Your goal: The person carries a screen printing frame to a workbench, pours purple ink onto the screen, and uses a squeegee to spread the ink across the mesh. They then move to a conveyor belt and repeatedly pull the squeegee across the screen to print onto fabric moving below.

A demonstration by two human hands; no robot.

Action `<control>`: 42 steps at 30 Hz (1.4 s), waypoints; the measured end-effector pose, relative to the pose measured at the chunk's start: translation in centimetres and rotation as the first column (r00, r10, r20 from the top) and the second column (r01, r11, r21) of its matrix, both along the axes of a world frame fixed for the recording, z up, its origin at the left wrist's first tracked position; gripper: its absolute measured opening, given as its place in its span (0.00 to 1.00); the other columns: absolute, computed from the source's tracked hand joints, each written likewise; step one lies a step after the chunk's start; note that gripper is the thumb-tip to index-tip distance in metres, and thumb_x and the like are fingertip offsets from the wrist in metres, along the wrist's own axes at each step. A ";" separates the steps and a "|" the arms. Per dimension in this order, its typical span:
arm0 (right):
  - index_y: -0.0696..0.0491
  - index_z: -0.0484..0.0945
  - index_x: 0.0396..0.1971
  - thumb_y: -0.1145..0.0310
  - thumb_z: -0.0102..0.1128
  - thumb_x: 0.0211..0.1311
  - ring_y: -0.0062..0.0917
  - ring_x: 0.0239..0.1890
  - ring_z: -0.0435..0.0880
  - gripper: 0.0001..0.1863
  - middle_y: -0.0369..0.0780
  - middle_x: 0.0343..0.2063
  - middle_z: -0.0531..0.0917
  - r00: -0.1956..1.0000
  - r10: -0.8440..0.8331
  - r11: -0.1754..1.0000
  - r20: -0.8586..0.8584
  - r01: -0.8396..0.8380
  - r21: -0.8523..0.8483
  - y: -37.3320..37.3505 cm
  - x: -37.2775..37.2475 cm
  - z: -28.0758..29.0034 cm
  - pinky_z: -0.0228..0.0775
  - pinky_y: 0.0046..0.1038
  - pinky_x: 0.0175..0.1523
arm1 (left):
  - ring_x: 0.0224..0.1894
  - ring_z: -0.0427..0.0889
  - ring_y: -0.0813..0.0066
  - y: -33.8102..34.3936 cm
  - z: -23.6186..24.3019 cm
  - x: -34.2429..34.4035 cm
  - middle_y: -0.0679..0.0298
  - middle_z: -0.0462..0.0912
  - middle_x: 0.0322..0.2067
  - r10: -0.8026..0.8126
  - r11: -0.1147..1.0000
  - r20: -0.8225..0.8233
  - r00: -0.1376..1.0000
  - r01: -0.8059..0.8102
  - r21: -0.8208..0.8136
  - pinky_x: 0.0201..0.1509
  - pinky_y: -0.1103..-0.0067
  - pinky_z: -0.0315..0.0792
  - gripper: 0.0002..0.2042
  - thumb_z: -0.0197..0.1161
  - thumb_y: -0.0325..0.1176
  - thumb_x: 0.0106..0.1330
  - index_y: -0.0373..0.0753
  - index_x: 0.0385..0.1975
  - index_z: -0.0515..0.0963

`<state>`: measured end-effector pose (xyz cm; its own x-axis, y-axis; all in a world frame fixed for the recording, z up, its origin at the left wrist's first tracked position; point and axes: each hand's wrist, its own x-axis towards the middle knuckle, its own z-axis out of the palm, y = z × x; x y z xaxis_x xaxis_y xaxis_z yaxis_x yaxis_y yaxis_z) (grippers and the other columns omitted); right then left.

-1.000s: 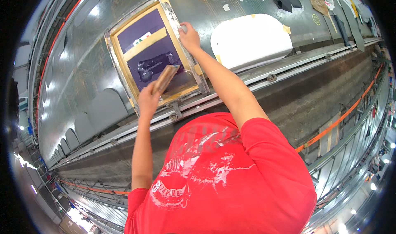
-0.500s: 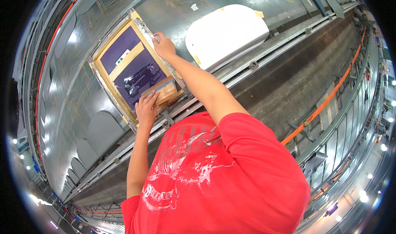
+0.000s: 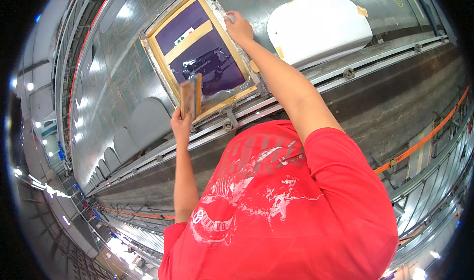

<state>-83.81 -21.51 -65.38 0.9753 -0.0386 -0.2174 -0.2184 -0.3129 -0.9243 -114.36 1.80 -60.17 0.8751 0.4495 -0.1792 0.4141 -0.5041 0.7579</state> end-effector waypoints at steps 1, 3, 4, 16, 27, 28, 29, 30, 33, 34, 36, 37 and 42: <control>0.38 0.77 0.52 0.49 0.55 0.64 0.44 0.42 0.85 0.19 0.45 0.31 0.86 1.000 0.003 1.000 0.000 -0.003 0.001 0.0 0.0 0.1 0.74 0.42 0.49 | 0.41 0.81 0.73 -1.1 -0.9 0.2 0.60 0.84 0.39 -0.008 0.998 0.125 0.992 0.000 0.068 0.46 0.75 0.75 0.17 0.64 0.25 0.61 0.27 0.49 0.77; 0.38 0.77 0.52 0.49 0.55 0.64 0.44 0.43 0.85 0.19 0.46 0.31 0.86 1.000 0.007 1.000 0.000 -0.007 -0.006 0.0 0.1 -0.1 0.74 0.42 0.50 | 0.40 0.82 0.74 -4.3 -1.7 2.1 0.59 0.84 0.40 0.115 0.991 0.166 0.979 -0.102 -0.081 0.46 0.77 0.75 0.16 0.64 0.25 0.61 0.27 0.49 0.76; 0.38 0.78 0.52 0.50 0.56 0.64 0.40 0.39 0.85 0.19 0.44 0.28 0.86 1.000 -0.004 1.000 0.026 0.005 -0.031 -0.1 0.2 -0.4 0.74 0.39 0.47 | 0.40 0.82 0.74 -5.9 -2.0 3.4 0.59 0.84 0.41 0.177 0.976 0.180 0.968 -0.149 -0.158 0.45 0.77 0.75 0.15 0.64 0.24 0.62 0.27 0.49 0.76; 0.39 0.78 0.52 0.49 0.57 0.64 0.37 0.34 0.85 0.19 0.43 0.25 0.85 0.998 0.015 0.999 0.058 -0.012 -0.053 0.1 0.3 -0.4 0.73 0.36 0.43 | 0.39 0.83 0.77 -15.5 -3.9 8.5 0.59 0.85 0.41 0.221 0.881 0.216 0.951 -0.100 -0.462 0.44 0.80 0.75 0.14 0.65 0.24 0.63 0.27 0.48 0.77; 0.39 0.77 0.54 0.48 0.57 0.64 0.40 0.39 0.86 0.21 0.43 0.28 0.86 0.998 0.023 0.999 0.058 -0.020 -0.039 -0.2 -0.1 -0.4 0.73 0.37 0.46 | 0.33 0.84 0.73 -0.7 -1.2 0.4 0.58 0.87 0.33 0.251 0.932 0.231 0.940 -0.299 0.205 0.40 0.74 0.76 0.15 0.64 0.29 0.60 0.30 0.45 0.80; 0.39 0.77 0.54 0.48 0.57 0.64 0.39 0.39 0.86 0.21 0.43 0.27 0.86 0.998 0.015 0.999 0.060 -0.012 -0.039 -0.2 0.2 -0.5 0.73 0.37 0.46 | 0.34 0.85 0.69 -1.1 -1.2 0.7 0.55 0.87 0.33 0.250 0.920 0.220 0.943 -0.302 0.248 0.41 0.72 0.76 0.15 0.64 0.30 0.59 0.31 0.45 0.80; 0.39 0.77 0.54 0.48 0.57 0.64 0.39 0.39 0.86 0.21 0.42 0.28 0.86 0.998 0.010 0.998 0.066 -0.006 -0.067 -0.2 0.3 -0.6 0.73 0.37 0.46 | 0.35 0.86 0.65 -2.3 -1.3 1.2 0.53 0.87 0.33 0.250 0.908 0.209 0.945 -0.304 0.288 0.42 0.70 0.76 0.16 0.64 0.31 0.59 0.32 0.46 0.80; 0.39 0.77 0.54 0.48 0.57 0.64 0.39 0.39 0.86 0.21 0.42 0.28 0.86 0.997 0.006 0.996 0.073 0.001 -0.093 -0.1 0.4 -0.7 0.74 0.37 0.46 | 0.35 0.86 0.61 -3.7 -1.4 1.8 0.50 0.86 0.33 0.250 0.895 0.198 0.948 -0.304 0.327 0.43 0.68 0.76 0.16 0.64 0.32 0.58 0.33 0.46 0.80; 0.39 0.77 0.54 0.48 0.57 0.63 0.38 0.39 0.86 0.21 0.42 0.28 0.86 0.998 0.010 0.994 0.056 -0.004 -0.105 -0.4 0.4 -0.6 0.73 0.36 0.46 | 0.38 0.86 0.61 -8.9 -0.8 5.3 0.50 0.86 0.36 0.181 0.969 0.238 0.954 -0.215 0.125 0.45 0.68 0.76 0.19 0.62 0.33 0.58 0.31 0.49 0.78; 0.39 0.77 0.54 0.48 0.57 0.63 0.38 0.39 0.86 0.22 0.43 0.28 0.86 0.998 0.025 0.996 0.050 -0.020 -0.091 -0.2 0.4 -0.3 0.73 0.36 0.46 | 0.39 0.85 0.63 -9.7 -1.1 6.2 0.51 0.86 0.38 0.169 0.983 0.242 0.956 -0.183 0.036 0.46 0.70 0.76 0.19 0.63 0.31 0.58 0.30 0.49 0.78; 0.38 0.77 0.54 0.50 0.57 0.63 0.41 0.42 0.85 0.21 0.44 0.31 0.86 0.998 0.041 0.997 0.045 -0.039 -0.064 -0.5 0.3 -0.2 0.73 0.39 0.48 | 0.39 0.85 0.65 -12.2 -1.1 7.9 0.52 0.86 0.38 0.173 0.984 0.311 0.935 -0.154 -0.086 0.46 0.71 0.76 0.18 0.65 0.29 0.59 0.30 0.49 0.78; 0.38 0.76 0.54 0.50 0.57 0.63 0.43 0.43 0.85 0.21 0.45 0.33 0.87 0.998 0.053 0.998 0.043 -0.051 -0.048 -0.5 0.3 0.0 0.74 0.40 0.49 | 0.39 0.85 0.68 -13.2 -1.0 8.1 0.54 0.86 0.38 0.191 0.973 0.304 0.933 -0.139 -0.182 0.46 0.72 0.76 0.17 0.65 0.28 0.60 0.30 0.48 0.78; 0.38 0.77 0.54 0.50 0.57 0.62 0.43 0.41 0.85 0.21 0.45 0.29 0.86 0.997 0.039 0.997 0.072 -0.035 -0.066 -0.7 0.5 0.1 0.74 0.41 0.48 | 0.38 0.85 0.68 -10.4 -1.3 6.0 0.54 0.86 0.36 0.117 0.984 0.242 0.963 -0.145 0.101 0.45 0.73 0.76 0.17 0.65 0.30 0.59 0.30 0.47 0.79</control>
<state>-83.27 -22.26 -65.32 0.9895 -0.0140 -0.1437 -0.1382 -0.3791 -0.9150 -108.38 -8.59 -61.50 0.8185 0.5683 0.0841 0.3001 -0.5479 0.7809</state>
